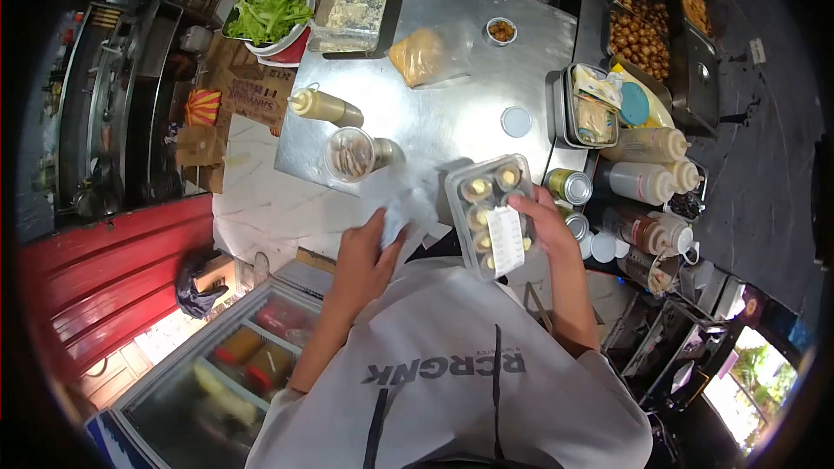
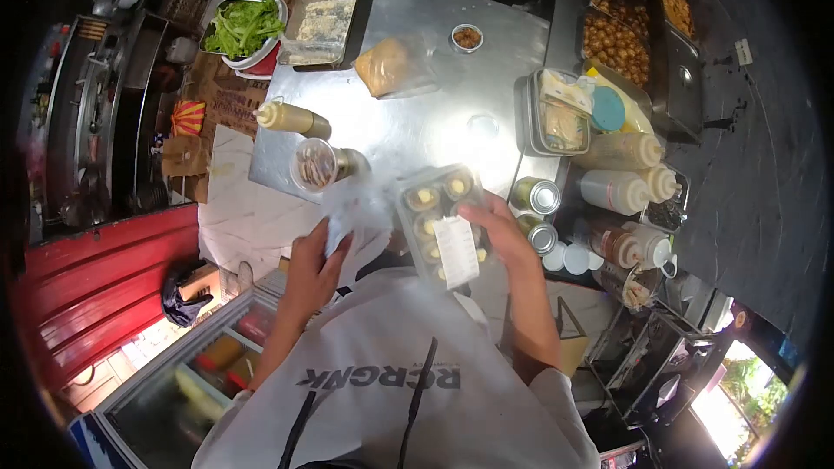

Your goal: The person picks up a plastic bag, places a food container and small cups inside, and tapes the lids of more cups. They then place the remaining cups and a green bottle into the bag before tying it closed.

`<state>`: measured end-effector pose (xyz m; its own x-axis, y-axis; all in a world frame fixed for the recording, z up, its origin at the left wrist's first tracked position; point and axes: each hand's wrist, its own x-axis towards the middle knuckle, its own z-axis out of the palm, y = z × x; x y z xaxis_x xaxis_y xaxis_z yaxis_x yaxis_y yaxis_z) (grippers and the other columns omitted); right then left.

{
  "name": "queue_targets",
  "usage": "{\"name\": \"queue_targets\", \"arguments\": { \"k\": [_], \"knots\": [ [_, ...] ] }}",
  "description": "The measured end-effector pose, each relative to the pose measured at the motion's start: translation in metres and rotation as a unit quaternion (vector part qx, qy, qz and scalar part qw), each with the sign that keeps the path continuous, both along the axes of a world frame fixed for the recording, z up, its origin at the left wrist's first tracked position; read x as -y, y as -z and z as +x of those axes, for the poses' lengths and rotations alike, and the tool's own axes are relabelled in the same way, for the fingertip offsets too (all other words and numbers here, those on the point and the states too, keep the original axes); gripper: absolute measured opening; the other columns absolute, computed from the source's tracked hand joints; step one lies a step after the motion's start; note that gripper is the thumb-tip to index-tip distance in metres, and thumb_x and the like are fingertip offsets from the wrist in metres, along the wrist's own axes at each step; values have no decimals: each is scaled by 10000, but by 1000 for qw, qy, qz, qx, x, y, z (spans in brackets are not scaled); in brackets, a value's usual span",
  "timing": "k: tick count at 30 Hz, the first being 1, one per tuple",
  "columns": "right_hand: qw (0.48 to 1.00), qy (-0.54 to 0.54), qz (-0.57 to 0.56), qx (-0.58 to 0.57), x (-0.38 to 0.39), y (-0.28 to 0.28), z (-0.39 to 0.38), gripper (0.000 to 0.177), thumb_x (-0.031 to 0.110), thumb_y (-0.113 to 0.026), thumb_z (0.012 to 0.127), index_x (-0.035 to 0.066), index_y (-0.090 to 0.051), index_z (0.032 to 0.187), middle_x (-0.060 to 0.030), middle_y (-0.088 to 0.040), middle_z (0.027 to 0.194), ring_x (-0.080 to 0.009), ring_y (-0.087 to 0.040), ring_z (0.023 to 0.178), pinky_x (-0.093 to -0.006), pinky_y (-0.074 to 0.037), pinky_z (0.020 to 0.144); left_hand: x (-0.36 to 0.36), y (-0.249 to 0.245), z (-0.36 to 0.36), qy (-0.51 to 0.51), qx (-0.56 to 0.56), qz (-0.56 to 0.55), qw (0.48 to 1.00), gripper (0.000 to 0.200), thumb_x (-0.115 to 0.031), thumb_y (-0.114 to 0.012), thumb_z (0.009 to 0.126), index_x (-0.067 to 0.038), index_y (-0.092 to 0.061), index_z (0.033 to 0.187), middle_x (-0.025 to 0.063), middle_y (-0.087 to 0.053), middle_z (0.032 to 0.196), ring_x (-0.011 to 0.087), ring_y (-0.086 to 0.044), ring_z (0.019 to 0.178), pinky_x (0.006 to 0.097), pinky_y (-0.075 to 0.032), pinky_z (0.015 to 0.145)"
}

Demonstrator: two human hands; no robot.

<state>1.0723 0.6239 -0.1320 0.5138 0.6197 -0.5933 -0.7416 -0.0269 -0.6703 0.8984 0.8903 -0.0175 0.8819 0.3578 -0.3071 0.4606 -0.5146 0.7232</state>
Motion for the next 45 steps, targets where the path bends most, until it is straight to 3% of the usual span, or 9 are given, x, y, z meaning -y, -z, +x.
{"name": "queue_targets", "arguments": {
  "k": [6,10,14,24,31,36,40,42,45],
  "knots": [
    [996,-81,7,48,25,-49,6,563,211,-807,885,-19,-615,1362,-71,-720,1174,-164,-679,1065,-340,-529,976,19,-15,90,297,278,241,881,370,-225,-761,944,35,-666,1188,143,-634,650,315,-639,546,440,-472,535],
    [988,-79,96,92,28,-39,3,490,130,-730,940,-19,-624,1395,-64,-726,1215,-143,-666,1102,-292,-517,968,49,-44,104,436,276,190,835,443,-286,-810,754,-120,-705,1151,21,-715,935,228,-703,710,392,-518,576],
    [999,13,38,35,30,-10,-13,496,156,-709,955,-34,-605,1401,-78,-691,1280,-158,-643,1135,-309,-508,976,54,-27,87,458,307,190,812,442,-290,-816,714,-164,-676,1114,33,-660,881,236,-729,771,351,-583,655],
    [966,226,100,-70,-41,23,-26,360,269,-554,1064,29,-634,1320,-70,-727,1205,-202,-721,1048,-362,-594,902,31,16,6,258,197,65,944,378,-100,-817,702,-23,-611,1009,150,-655,852,406,-650,770,498,-486,667],
    [991,135,-18,10,-69,-6,-38,385,239,-530,1079,15,-615,1380,-82,-695,1311,-206,-679,1186,-359,-547,1036,66,-3,42,456,167,-28,874,436,-346,-860,777,-35,-660,1008,141,-720,978,375,-714,887,457,-571,793],
    [991,132,11,25,-51,5,-55,385,232,-545,1077,23,-606,1395,-78,-690,1315,-200,-673,1193,-349,-542,1044,-17,-39,28,303,360,-94,877,630,-451,-849,814,19,-703,1207,156,-723,1119,333,-721,1005,423,-581,884],
    [989,138,17,45,-57,6,-51,387,227,-557,1076,30,-600,1406,-75,-687,1319,-196,-668,1199,-340,-539,1049,-64,21,49,-124,240,162,949,724,-461,-731,957,29,-539,1455,199,-567,1484,308,-536,1389,451,-421,1149],
    [988,139,21,60,-58,6,-47,388,224,-563,1075,34,-596,1412,-74,-685,1321,-194,-666,1202,-336,-537,1052,-74,74,63,-129,125,-216,960,723,-505,-614,1017,8,-496,1511,181,-570,1490,298,-545,1384,455,-424,1157],
    [986,138,37,85,-51,8,-45,392,220,-572,1074,39,-591,1421,-72,-683,1324,-190,-662,1207,-330,-534,1057,-70,154,85,-96,-45,-591,800,721,-565,-467,1080,-37,-458,1572,150,-594,1474,283,-596,1330,445,-488,1098]
  ]
}}
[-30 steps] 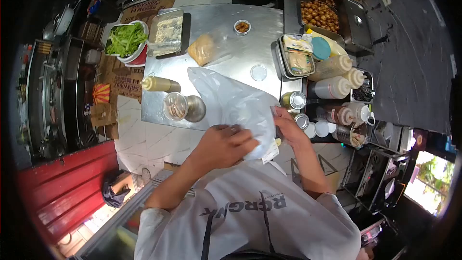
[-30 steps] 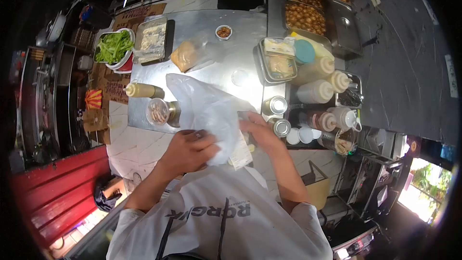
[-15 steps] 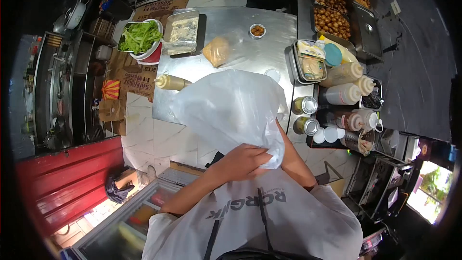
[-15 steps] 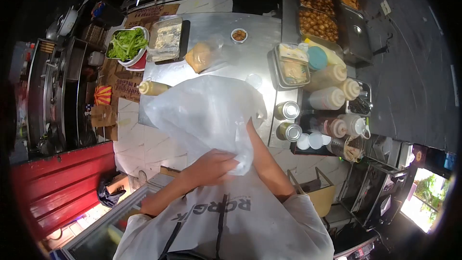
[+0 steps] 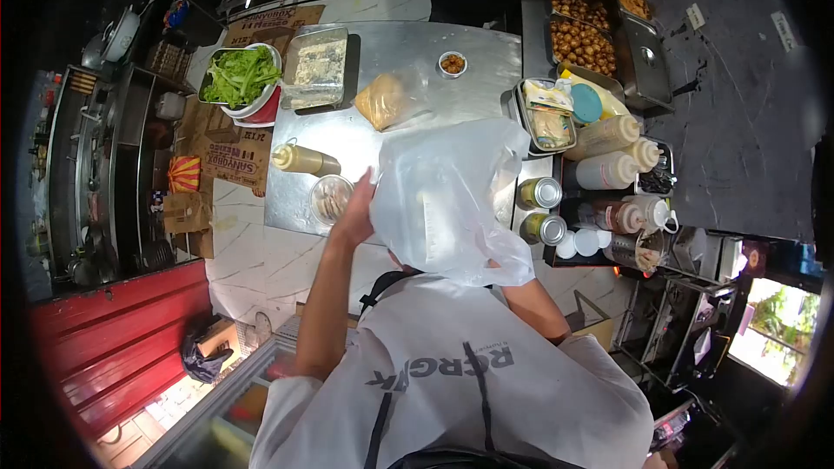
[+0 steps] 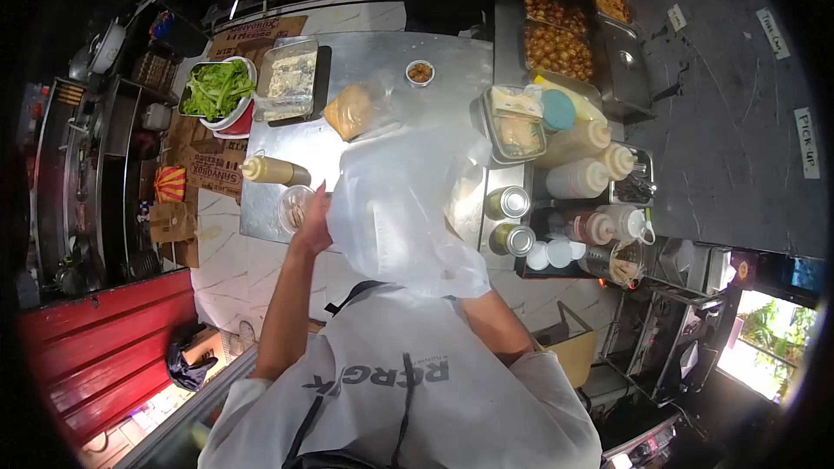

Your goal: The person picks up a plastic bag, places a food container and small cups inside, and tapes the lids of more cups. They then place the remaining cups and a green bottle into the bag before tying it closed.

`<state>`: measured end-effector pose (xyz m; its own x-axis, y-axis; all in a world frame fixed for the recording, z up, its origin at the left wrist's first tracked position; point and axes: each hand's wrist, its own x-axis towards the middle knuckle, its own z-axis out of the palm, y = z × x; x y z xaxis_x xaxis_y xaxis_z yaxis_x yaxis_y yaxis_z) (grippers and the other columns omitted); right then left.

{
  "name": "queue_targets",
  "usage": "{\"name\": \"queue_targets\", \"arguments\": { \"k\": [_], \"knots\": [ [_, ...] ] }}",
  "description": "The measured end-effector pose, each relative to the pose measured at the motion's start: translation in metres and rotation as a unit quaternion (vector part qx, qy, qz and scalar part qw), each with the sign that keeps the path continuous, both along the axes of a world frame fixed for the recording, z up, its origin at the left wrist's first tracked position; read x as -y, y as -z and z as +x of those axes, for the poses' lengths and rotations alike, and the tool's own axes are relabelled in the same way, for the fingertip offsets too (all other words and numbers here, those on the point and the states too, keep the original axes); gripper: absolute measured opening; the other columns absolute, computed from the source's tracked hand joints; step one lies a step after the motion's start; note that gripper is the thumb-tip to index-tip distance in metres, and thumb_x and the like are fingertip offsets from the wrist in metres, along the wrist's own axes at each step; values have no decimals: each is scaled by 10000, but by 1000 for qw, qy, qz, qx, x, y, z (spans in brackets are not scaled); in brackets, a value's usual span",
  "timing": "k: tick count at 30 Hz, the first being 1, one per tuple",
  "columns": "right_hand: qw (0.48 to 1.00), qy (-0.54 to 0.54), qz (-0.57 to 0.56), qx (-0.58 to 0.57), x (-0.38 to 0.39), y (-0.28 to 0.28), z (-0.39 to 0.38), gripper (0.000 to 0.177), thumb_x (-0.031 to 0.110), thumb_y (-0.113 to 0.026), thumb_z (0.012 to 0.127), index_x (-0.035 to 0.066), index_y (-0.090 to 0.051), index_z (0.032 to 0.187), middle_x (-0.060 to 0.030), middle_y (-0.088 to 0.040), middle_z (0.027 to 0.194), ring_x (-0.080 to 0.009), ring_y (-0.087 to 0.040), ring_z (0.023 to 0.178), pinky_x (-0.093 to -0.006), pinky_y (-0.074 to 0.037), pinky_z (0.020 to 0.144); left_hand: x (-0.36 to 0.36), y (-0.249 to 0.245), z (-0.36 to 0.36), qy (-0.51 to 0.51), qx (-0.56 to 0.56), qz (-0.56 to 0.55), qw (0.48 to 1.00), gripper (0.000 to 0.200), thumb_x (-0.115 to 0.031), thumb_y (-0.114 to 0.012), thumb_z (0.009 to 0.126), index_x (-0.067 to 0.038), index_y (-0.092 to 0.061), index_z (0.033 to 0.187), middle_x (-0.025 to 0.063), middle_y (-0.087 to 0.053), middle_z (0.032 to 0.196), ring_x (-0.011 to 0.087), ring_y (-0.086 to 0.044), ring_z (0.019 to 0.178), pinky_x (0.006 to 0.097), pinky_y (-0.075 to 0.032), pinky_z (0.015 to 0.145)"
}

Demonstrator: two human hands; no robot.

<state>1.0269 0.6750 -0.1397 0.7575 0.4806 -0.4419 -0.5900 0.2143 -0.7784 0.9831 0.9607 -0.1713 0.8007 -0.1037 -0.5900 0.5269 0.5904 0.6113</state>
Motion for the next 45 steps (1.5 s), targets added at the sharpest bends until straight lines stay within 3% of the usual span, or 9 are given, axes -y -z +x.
{"name": "queue_targets", "arguments": {
  "k": [6,10,14,18,22,25,29,33,45],
  "knots": [
    [993,17,42,113,-7,22,5,401,212,-590,1072,50,-580,1438,-68,-677,1330,-184,-655,1216,-318,-529,1066,31,113,-58,-8,-32,-51,998,656,-595,-399,1092,-71,-574,1446,108,-690,1279,243,-696,1110,395,-598,879],
    [987,78,134,33,-33,41,12,403,226,-595,1076,56,-580,1440,-66,-681,1320,-181,-658,1210,-314,-532,1063,14,51,-62,222,-101,-219,945,581,-577,-408,1099,-64,-658,1206,63,-694,1025,196,-667,914,372,-574,758],
    [985,125,49,-110,-48,72,27,402,328,-558,1094,67,-609,1395,-68,-724,1216,-199,-695,1138,-346,-591,956,30,37,-100,-135,-80,338,928,456,-542,-625,1017,-120,-619,1189,20,-599,957,178,-615,838,312,-444,693],
    [976,190,29,-99,-54,109,16,454,329,-522,1102,62,-545,1469,-98,-677,1271,-200,-683,1124,-330,-583,937,95,-56,-53,-25,236,573,784,406,-368,-806,905,-70,-624,1112,100,-564,1174,283,-575,1077,389,-450,886],
    [965,257,-36,-45,-61,127,3,522,361,-501,1098,46,-493,1514,-122,-610,1363,-217,-656,1149,-348,-549,985,112,-38,-21,134,235,695,666,413,-264,-797,904,-49,-639,1220,125,-606,1134,376,-568,1114,454,-454,992],
    [970,223,-80,50,-56,127,7,534,381,-517,1084,32,-512,1487,-121,-591,1406,-228,-651,1169,-372,-532,1005,91,-14,-22,72,306,592,742,334,-229,-712,980,-52,-654,1258,143,-641,1024,371,-577,1133,437,-459,940],
    [978,96,-71,-169,-39,30,36,476,236,-674,1002,45,-556,1421,-111,-669,1293,-210,-634,1186,-344,-496,1038,82,-30,-61,-71,102,204,971,238,-226,-547,1113,-31,-657,1197,75,-690,1028,163,-625,1034,319,-505,879],
    [985,1,-35,-169,-18,72,47,459,320,-638,1007,38,-618,1370,-110,-712,1217,-253,-707,1086,-396,-553,970,95,-76,-63,-238,-3,102,966,278,-267,-498,1147,-33,-648,1137,25,-660,1042,83,-614,974,264,-509,884],
    [903,-46,-403,144,-39,36,59,629,236,-732,836,-94,-562,1344,-266,-688,1202,-405,-674,1149,-453,-517,997,97,-115,-45,-85,189,257,944,221,-11,-758,952,-76,-549,981,-9,-612,1013,60,-535,870,230,-448,782]
  ]
}}
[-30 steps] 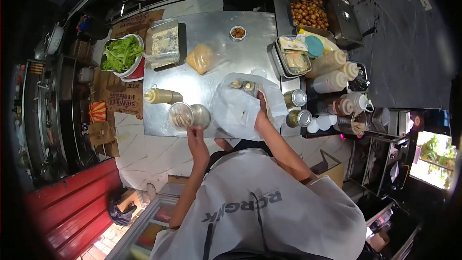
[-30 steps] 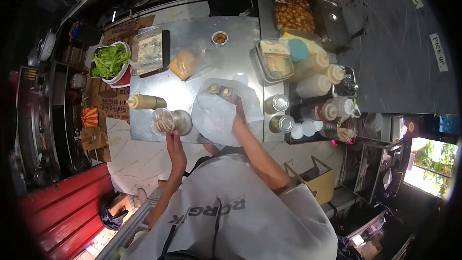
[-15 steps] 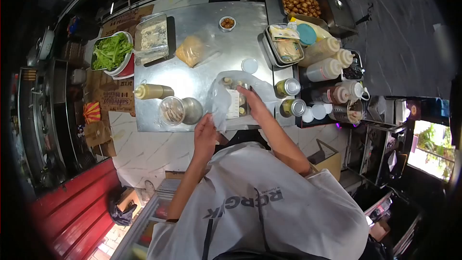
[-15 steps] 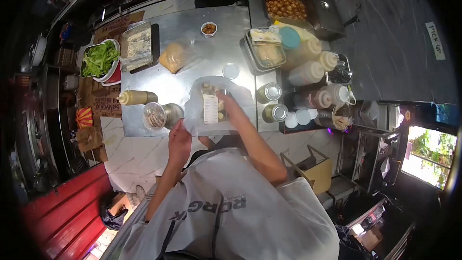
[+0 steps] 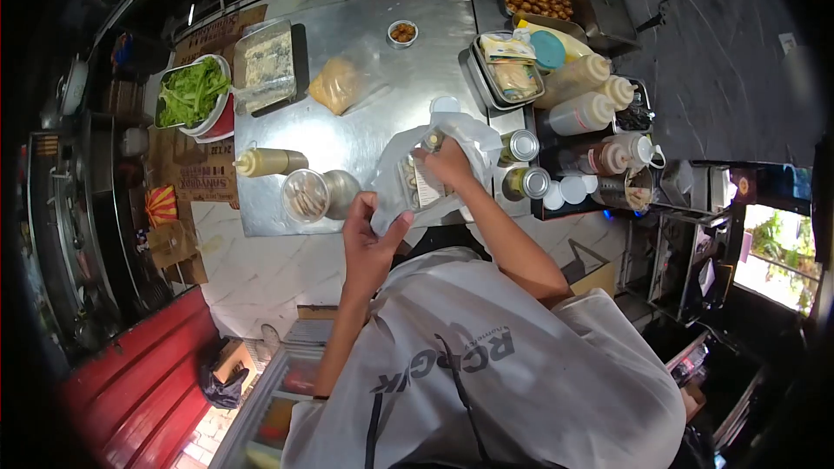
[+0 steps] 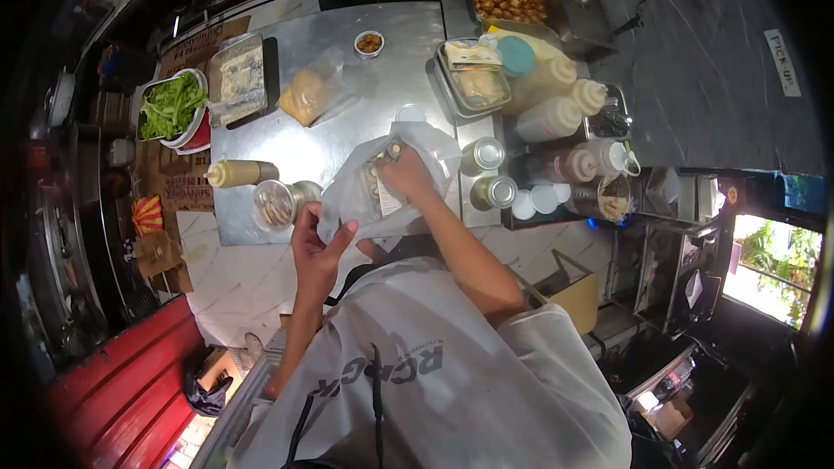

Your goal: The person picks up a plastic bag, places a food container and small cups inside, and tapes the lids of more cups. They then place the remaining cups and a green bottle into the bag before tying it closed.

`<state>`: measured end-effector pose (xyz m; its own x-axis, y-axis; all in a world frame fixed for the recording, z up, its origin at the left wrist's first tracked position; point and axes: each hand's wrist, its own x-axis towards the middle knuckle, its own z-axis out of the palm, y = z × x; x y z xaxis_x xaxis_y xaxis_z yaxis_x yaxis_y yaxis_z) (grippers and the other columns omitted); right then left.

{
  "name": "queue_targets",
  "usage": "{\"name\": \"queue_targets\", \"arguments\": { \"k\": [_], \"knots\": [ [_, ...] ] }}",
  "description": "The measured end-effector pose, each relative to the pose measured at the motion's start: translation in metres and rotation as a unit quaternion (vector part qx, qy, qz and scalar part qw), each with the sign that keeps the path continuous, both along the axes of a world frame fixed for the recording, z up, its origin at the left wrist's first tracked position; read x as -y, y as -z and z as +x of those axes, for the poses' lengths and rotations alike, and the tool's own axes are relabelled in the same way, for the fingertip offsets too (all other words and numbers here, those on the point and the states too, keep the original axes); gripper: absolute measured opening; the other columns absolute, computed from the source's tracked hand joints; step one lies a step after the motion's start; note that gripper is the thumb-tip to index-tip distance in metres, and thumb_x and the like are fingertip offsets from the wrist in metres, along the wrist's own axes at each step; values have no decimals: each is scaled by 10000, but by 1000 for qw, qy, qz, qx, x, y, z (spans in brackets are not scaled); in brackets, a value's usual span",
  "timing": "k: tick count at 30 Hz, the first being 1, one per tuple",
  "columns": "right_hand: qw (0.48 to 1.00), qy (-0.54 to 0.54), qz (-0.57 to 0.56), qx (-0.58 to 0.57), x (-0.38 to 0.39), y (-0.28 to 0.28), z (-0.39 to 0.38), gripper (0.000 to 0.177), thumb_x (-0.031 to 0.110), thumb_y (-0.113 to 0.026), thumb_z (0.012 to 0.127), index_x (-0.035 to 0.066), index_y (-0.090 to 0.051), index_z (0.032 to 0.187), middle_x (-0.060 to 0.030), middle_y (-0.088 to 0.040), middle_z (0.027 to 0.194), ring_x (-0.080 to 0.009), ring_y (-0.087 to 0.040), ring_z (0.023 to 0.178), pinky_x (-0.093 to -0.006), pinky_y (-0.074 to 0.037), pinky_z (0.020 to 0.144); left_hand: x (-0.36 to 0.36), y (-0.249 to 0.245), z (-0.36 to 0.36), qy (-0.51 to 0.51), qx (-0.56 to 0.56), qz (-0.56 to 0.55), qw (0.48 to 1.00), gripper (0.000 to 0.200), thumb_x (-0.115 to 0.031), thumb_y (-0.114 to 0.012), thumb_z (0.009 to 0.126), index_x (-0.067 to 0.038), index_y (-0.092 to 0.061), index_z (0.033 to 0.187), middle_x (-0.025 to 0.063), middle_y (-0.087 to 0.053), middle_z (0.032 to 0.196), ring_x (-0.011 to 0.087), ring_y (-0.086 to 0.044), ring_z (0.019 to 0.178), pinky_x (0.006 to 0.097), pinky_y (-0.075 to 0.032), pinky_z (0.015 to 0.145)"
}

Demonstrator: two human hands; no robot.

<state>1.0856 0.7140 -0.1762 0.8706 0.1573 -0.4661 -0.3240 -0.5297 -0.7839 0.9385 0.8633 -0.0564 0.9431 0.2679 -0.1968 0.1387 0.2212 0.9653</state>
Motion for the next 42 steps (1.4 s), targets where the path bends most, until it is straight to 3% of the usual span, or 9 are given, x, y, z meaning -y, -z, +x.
{"name": "queue_targets", "arguments": {
  "k": [4,7,9,14,17,20,21,27,42],
  "knots": [
    [993,8,-4,120,-20,14,-22,909,236,-822,741,-114,-407,1471,-333,-577,1378,-472,-563,1317,-462,-451,1107,6,-9,6,86,9,-3,996,242,33,-769,912,-59,-564,1002,3,-623,1024,77,-557,911,244,-463,820],
    [986,-34,-55,151,-20,50,-23,803,77,-637,892,-98,-254,1575,-349,-398,1559,-474,-360,1495,-454,-319,1231,12,-24,-1,283,-20,19,959,124,-10,-698,976,-32,-642,1085,31,-647,1076,99,-575,928,270,-495,855],
    [986,-33,-73,144,-21,59,-24,733,10,-552,926,-93,-249,1585,-343,-406,1558,-471,-360,1500,-457,-314,1241,9,-19,-15,261,-5,16,965,104,-64,-673,1010,-14,-657,1099,46,-664,1103,106,-595,935,275,-505,870],
    [996,-35,-54,59,-26,34,-43,675,-23,-512,944,-76,-284,1577,-318,-503,1489,-447,-472,1428,-464,-384,1199,-19,129,-45,-161,-19,-140,977,386,-12,-649,997,34,-584,1374,100,-689,1042,190,-668,933,337,-548,856],
    [997,-68,38,-17,-10,28,-69,673,-14,-532,934,-69,-303,1565,-312,-507,1483,-441,-477,1423,-463,-389,1193,-17,215,-48,-27,-49,292,955,447,1,-657,960,52,-555,1393,162,-701,1256,289,-685,992,380,-537,951],
    [997,-25,71,-31,-20,36,-65,671,-5,-553,925,-61,-322,1552,-306,-512,1478,-435,-481,1419,-461,-395,1187,-11,213,-24,84,-13,253,964,446,64,-670,898,60,-593,1337,211,-721,1141,316,-691,945,401,-545,917],
    [997,-4,73,-25,-22,38,-62,670,-1,-560,922,-59,-328,1548,-304,-513,1476,-433,-482,1417,-461,-396,1185,-13,211,-19,118,-28,238,964,342,53,-692,851,30,-656,1190,247,-719,1026,418,-699,907,448,-541,778],
    [993,87,82,20,-27,38,-69,667,17,-600,902,-43,-366,1524,-292,-522,1464,-420,-491,1409,-458,-407,1172,-13,204,-21,68,-58,232,968,155,52,-700,819,40,-725,971,244,-713,799,430,-703,733,470,-532,680],
    [972,190,54,125,-47,37,-42,658,63,-703,854,-5,-461,1462,-262,-544,1434,-390,-513,1386,-451,-434,1140,-8,219,-49,106,61,294,948,94,-105,-742,885,-22,-743,929,227,-718,852,455,-688,829,502,-537,737]
  ]
}}
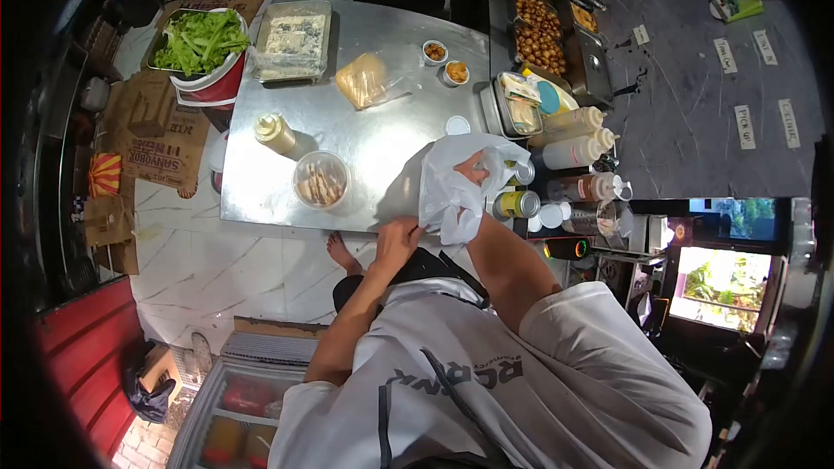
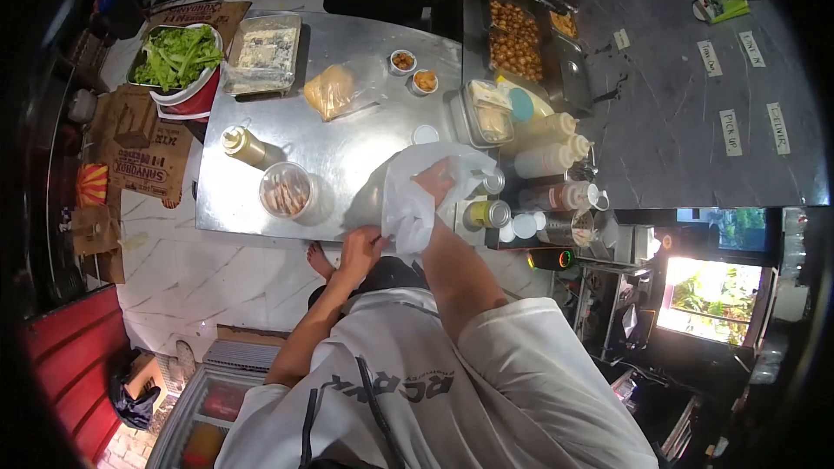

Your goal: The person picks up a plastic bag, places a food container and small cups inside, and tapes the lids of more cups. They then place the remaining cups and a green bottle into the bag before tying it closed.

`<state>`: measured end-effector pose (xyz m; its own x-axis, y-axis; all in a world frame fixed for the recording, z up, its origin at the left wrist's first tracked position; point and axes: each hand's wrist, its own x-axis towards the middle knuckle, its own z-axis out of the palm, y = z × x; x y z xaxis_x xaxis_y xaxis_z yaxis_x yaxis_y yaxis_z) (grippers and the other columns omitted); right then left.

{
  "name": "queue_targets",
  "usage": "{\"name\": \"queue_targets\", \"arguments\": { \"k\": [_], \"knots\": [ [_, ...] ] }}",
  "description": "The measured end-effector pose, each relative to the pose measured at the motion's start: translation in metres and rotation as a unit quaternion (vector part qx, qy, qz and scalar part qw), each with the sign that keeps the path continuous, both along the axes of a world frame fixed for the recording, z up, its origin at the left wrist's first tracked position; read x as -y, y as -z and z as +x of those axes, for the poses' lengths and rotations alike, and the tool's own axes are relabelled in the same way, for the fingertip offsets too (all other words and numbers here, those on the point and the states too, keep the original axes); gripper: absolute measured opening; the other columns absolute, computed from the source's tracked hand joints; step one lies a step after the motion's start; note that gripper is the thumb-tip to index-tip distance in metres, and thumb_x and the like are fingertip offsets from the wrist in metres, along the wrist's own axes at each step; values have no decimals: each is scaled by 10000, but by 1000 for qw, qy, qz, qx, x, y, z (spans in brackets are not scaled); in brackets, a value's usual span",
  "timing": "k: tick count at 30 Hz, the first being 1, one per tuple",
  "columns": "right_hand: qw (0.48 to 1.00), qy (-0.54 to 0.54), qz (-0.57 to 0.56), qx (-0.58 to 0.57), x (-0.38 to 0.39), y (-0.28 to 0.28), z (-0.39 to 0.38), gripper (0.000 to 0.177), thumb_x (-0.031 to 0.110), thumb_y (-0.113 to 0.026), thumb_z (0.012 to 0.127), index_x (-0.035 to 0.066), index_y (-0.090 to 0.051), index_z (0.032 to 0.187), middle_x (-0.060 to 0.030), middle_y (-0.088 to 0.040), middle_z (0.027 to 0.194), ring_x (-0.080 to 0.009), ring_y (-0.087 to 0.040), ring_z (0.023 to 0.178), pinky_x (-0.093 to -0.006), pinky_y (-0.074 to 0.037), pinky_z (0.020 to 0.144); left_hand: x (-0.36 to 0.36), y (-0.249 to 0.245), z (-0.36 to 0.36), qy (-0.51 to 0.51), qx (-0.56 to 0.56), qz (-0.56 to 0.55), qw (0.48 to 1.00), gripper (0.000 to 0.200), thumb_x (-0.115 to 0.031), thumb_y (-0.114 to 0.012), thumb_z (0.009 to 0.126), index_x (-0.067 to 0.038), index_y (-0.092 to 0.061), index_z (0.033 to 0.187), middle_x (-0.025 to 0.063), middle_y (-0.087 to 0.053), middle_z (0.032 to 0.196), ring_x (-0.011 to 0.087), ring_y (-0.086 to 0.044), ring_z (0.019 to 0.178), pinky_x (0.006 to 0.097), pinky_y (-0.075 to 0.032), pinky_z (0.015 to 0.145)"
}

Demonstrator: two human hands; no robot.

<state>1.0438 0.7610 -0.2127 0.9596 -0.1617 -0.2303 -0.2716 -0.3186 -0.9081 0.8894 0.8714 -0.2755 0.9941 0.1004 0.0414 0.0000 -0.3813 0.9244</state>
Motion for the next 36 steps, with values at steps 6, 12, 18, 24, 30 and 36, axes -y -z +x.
{"name": "queue_targets", "arguments": {
  "k": [6,12,18,24,30,36],
  "knots": [
    [997,-34,55,-50,13,-5,0,654,82,-744,835,11,-498,1438,-250,-553,1423,-377,-522,1377,-448,-445,1127,-11,-4,-13,6,-115,21,993,145,-147,-726,928,-4,-703,931,225,-704,947,456,-676,904,511,-536,783],
    [962,-132,165,-174,41,-31,-4,651,101,-784,816,26,-536,1413,-238,-562,1411,-365,-531,1368,-445,-456,1114,-34,-119,-24,-141,32,-155,977,218,-188,-716,979,-2,-626,911,150,-640,912,324,-631,795,395,-508,650],
    [973,-179,-105,-100,85,-51,-2,647,119,-825,797,41,-574,1388,-226,-571,1399,-353,-540,1360,-442,-467,1101,0,-194,31,135,-106,-54,984,394,-307,-760,924,38,-664,760,143,-618,656,251,-598,594,396,-479,609],
    [804,-163,-546,171,104,-80,56,503,142,-842,723,86,-694,1200,-140,-612,1167,-345,-582,1154,-497,-523,909,45,-147,67,123,-164,-131,970,368,-288,-733,881,61,-698,769,203,-678,686,317,-671,615,436,-525,630],
    [814,-282,-497,99,138,-91,100,193,124,-743,803,47,-669,964,-156,-695,993,-374,-649,1028,-496,-507,825,28,-168,30,-35,-290,-379,878,264,-175,-643,996,-7,-659,794,23,-613,666,76,-506,550,266,-388,511],
    [937,-274,-210,49,134,-152,93,178,46,-717,863,35,-586,983,-200,-698,958,-418,-686,957,-482,-523,796,-6,-176,8,-128,-274,-308,902,226,-193,-641,1008,-27,-669,858,5,-590,713,78,-480,551,251,-367,506]
  ]
}}
